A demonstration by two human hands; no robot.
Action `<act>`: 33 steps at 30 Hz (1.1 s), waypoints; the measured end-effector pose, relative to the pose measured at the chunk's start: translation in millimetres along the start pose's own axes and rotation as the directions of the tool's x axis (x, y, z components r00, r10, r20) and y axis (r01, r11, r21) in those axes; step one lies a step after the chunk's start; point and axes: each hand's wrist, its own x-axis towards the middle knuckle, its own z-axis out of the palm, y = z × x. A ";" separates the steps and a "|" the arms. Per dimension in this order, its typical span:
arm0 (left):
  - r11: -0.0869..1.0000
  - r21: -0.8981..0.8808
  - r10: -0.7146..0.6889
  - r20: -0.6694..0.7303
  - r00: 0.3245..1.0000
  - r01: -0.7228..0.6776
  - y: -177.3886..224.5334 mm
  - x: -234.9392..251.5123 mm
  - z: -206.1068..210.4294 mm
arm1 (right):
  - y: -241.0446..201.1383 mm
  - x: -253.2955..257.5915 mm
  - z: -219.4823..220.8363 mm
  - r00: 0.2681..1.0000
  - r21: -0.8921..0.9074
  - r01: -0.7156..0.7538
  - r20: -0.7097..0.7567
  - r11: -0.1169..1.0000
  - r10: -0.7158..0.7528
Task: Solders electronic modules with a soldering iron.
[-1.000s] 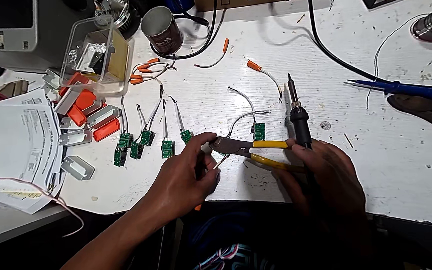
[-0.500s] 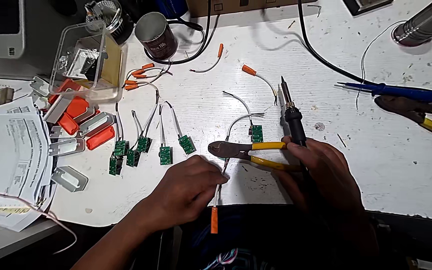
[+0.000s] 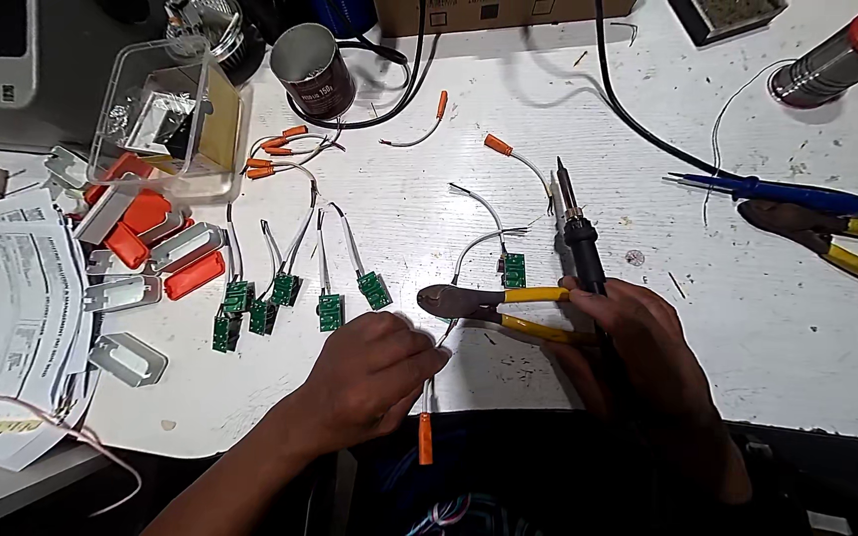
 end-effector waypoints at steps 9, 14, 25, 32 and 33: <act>0.977 0.193 0.096 -0.045 0.994 -0.086 -5.8 7.8 4.4 | 3.0 2.3 -0.4 1.000 0.013 0.017 0.008 1.000 -0.017; 0.974 0.191 0.132 -0.045 0.990 -0.121 -13.4 8.7 2.5 | 2.5 3.2 0.4 1.000 0.018 0.016 0.003 1.000 -0.016; 0.979 0.159 0.141 -0.060 0.988 -0.130 -14.8 7.2 5.3 | 2.4 2.0 1.0 1.000 -0.008 0.009 0.002 1.000 -0.009; 0.979 0.168 0.130 -0.069 0.989 -0.117 -15.1 7.3 7.2 | -1.9 0.2 -3.1 0.999 -0.005 0.013 -0.045 1.000 -0.013; 0.978 0.177 0.130 -0.075 0.989 -0.115 -15.2 7.5 7.7 | -3.7 -2.1 -3.8 0.996 0.002 0.018 -0.092 1.000 -0.018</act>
